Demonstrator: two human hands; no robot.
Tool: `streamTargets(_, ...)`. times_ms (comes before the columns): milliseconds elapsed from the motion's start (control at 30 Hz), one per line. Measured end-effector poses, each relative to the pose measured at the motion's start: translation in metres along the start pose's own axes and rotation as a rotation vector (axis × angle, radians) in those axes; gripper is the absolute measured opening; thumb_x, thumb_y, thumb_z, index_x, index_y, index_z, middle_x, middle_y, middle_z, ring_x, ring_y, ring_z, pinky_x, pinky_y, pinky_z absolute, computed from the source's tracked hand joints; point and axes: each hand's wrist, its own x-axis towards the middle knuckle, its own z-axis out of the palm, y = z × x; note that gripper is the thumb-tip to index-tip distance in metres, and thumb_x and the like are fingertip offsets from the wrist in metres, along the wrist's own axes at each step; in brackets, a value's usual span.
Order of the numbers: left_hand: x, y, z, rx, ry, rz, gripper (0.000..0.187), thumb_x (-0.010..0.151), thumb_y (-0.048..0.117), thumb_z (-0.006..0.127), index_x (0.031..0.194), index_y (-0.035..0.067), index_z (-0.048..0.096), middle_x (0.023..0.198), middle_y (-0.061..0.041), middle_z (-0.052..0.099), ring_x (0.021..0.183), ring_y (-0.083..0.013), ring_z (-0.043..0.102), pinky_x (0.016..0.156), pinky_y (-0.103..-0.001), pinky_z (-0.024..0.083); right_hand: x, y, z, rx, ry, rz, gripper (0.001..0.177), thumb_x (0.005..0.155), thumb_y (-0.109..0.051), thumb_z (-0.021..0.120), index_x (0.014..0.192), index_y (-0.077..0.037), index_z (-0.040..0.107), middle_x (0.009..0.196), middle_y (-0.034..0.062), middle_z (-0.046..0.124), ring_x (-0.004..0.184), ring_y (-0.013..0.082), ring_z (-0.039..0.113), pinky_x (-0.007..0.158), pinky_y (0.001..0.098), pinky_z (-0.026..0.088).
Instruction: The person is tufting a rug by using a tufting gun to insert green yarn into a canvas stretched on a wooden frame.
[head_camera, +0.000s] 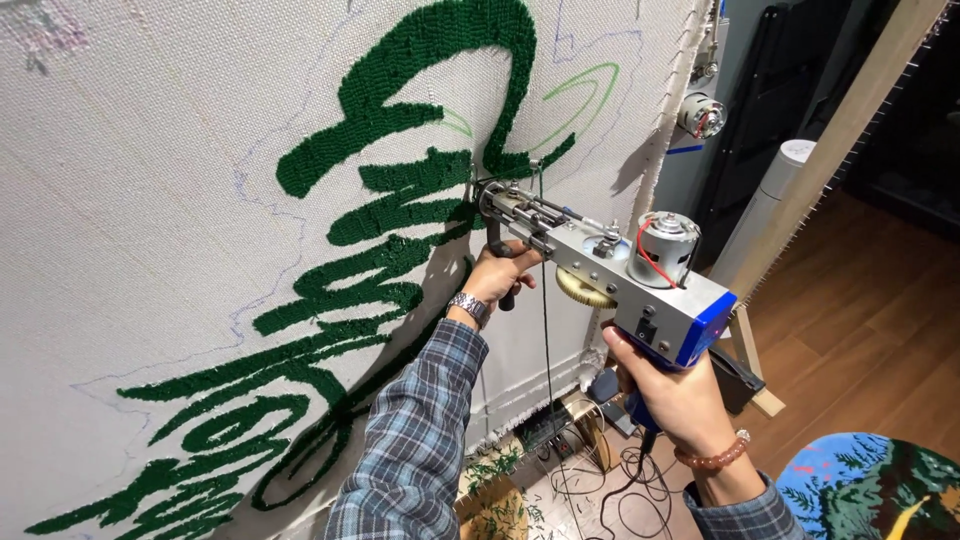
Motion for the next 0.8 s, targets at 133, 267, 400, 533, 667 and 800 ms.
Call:
streamTargets(133, 0.011, -0.009, -0.006, 0.016, -0.02, 0.029, 0.031, 0.082, 0.016, 0.085, 0.093, 0.013, 0.056, 0.071, -0.007, 0.061, 0.054, -0.0181, 0.069, 0.035, -0.021, 0.033, 0.003, 0.009, 0.001, 0.036, -0.004, -0.017, 0.02, 0.089, -0.02, 0.081, 0.092, -0.003, 0.071, 0.068, 0.0114, 0.069, 0.053, 0.0211, 0.062, 0.05, 0.0331, 0.056)
streamTargets(267, 0.001, 0.004, -0.003, 0.023, 0.006, 0.018, 0.032, 0.08, 0.013, 0.085, 0.094, 0.011, 0.056, 0.075, -0.007, 0.059, 0.051, -0.0176, 0.066, 0.035, -0.023, 0.032, 0.0, -0.001, 0.006, 0.057, 0.023, -0.003, 0.021, 0.087, -0.017, 0.081, 0.103, -0.005, 0.074, 0.08, 0.0112, 0.077, 0.065, 0.0216, 0.072, 0.065, 0.0341, 0.063)
streamTargets(400, -0.012, 0.019, 0.0, 0.075, -0.003, -0.007, 0.031, 0.081, 0.018, 0.084, 0.103, 0.005, 0.065, 0.079, -0.01, 0.067, 0.054, -0.0148, 0.066, 0.037, -0.022, 0.034, 0.003, 0.005, 0.007, 0.061, 0.048, 0.03, 0.022, 0.087, -0.018, 0.082, 0.103, -0.005, 0.074, 0.08, 0.0109, 0.075, 0.065, 0.0212, 0.067, 0.063, 0.0342, 0.059)
streamTargets(533, -0.018, 0.031, 0.002, 0.117, -0.07, 0.057, 0.041, 0.082, 0.024, 0.082, 0.12, 0.01, 0.081, 0.081, -0.006, 0.073, 0.047, -0.0094, 0.055, 0.041, -0.019, 0.04, 0.008, 0.011, 0.005, 0.07, 0.013, -0.03, 0.02, 0.091, -0.016, 0.08, 0.082, 0.0, 0.071, 0.063, 0.0124, 0.067, 0.049, 0.0225, 0.062, 0.048, 0.035, 0.057)
streamTargets(667, -0.017, 0.035, 0.005, 0.091, -0.051, 0.027, 0.035, 0.083, 0.021, 0.083, 0.117, 0.013, 0.081, 0.099, -0.007, 0.08, 0.055, -0.0113, 0.067, 0.036, -0.016, 0.029, 0.008, 0.008, 0.006, 0.1, 0.018, -0.057, 0.026, 0.093, -0.015, 0.079, 0.074, -0.002, 0.067, 0.057, 0.011, 0.062, 0.047, 0.0191, 0.056, 0.046, 0.0325, 0.052)
streamTargets(800, -0.005, 0.029, 0.001, 0.061, -0.048, 0.052, 0.03, 0.079, 0.022, 0.086, 0.098, 0.007, 0.07, 0.085, -0.008, 0.073, 0.048, -0.0126, 0.057, 0.041, -0.023, 0.04, 0.008, 0.005, 0.004, 0.08, 0.006, -0.056, 0.021, 0.093, -0.016, 0.079, 0.082, 0.0, 0.071, 0.06, 0.0123, 0.065, 0.049, 0.0207, 0.058, 0.048, 0.0336, 0.055)
